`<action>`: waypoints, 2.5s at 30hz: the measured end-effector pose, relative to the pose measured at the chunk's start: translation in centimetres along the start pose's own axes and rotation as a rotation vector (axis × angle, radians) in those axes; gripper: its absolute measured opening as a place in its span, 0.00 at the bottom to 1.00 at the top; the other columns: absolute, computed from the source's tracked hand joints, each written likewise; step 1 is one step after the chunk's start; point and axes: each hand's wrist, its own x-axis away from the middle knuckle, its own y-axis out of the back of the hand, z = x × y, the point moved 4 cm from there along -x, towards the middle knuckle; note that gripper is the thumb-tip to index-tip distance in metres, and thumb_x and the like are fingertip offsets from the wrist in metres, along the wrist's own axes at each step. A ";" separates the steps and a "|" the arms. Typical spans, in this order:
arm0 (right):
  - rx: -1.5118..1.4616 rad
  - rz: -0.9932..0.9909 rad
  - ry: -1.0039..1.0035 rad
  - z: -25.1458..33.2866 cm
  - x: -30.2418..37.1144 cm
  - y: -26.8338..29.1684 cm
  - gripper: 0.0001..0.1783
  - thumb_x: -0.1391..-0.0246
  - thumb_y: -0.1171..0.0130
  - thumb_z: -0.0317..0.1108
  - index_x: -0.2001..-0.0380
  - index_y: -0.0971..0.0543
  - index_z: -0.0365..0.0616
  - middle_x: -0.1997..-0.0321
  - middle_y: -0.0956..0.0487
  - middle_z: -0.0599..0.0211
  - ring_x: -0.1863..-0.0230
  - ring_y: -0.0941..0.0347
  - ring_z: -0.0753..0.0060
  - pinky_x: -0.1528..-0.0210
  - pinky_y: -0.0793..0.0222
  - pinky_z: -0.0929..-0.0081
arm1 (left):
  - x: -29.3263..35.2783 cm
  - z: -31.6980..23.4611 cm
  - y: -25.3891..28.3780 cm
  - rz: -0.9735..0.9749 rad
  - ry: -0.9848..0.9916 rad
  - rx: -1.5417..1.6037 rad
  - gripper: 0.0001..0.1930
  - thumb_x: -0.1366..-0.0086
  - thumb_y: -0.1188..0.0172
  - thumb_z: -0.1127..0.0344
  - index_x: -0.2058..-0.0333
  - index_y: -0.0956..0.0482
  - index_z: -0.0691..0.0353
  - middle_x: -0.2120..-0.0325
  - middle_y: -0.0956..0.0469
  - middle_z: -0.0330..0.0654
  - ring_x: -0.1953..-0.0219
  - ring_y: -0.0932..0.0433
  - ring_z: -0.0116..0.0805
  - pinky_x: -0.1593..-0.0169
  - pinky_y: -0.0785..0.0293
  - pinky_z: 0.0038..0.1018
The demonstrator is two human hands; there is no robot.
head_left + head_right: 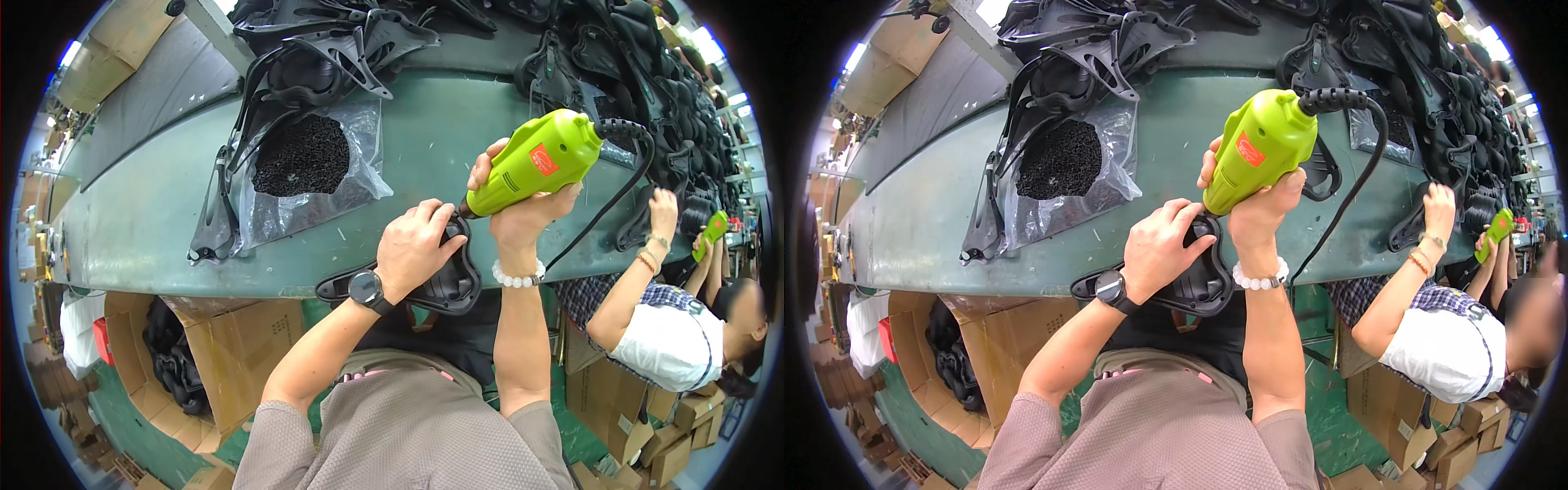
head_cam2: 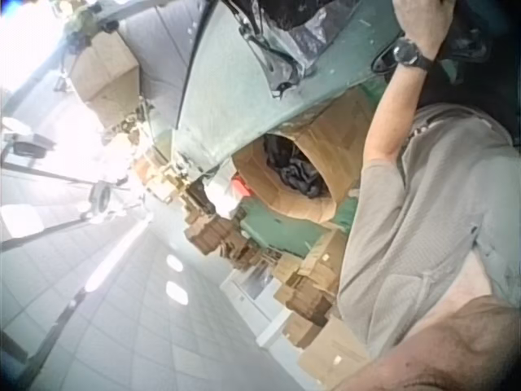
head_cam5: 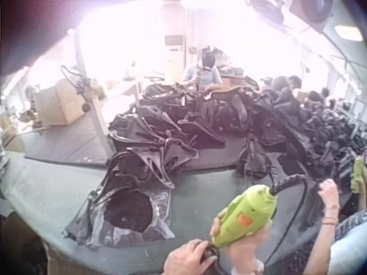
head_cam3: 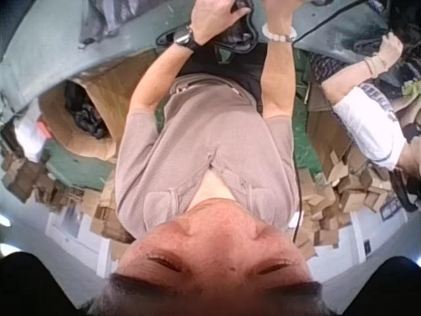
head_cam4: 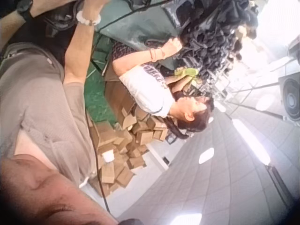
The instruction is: Assembling bicycle seats by inserting components and securing them with an electric screwdriver.
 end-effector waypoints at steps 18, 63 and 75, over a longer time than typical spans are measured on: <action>-0.341 0.031 0.063 7.2 2.2 1.9 0.60 0.57 0.73 0.87 0.58 0.22 0.37 0.78 0.26 0.59 0.78 0.32 0.61 0.68 0.37 0.66 | -0.5 -3.0 2.7 -0.107 -0.132 0.326 0.18 0.50 0.27 0.63 0.63 0.21 0.62 0.66 0.19 0.44 0.61 0.22 0.45 0.53 0.27 0.37; -0.596 0.192 -0.038 7.7 10.6 6.7 0.46 0.40 0.70 0.75 0.49 0.27 0.41 0.76 0.27 0.65 0.80 0.32 0.66 0.69 0.35 0.65 | 6.0 -9.6 1.5 0.621 0.543 1.368 0.08 0.29 0.46 0.69 0.58 0.31 0.68 0.65 0.23 0.41 0.64 0.20 0.25 0.56 0.18 0.25; -0.537 -0.201 -0.361 3.1 11.0 15.4 0.57 0.53 0.73 0.86 0.61 0.25 0.36 0.80 0.27 0.57 0.80 0.31 0.60 0.72 0.33 0.66 | -0.7 13.4 14.1 -0.256 0.359 -0.272 0.11 0.34 0.40 0.63 0.63 0.19 0.67 0.70 0.20 0.47 0.69 0.22 0.42 0.62 0.27 0.34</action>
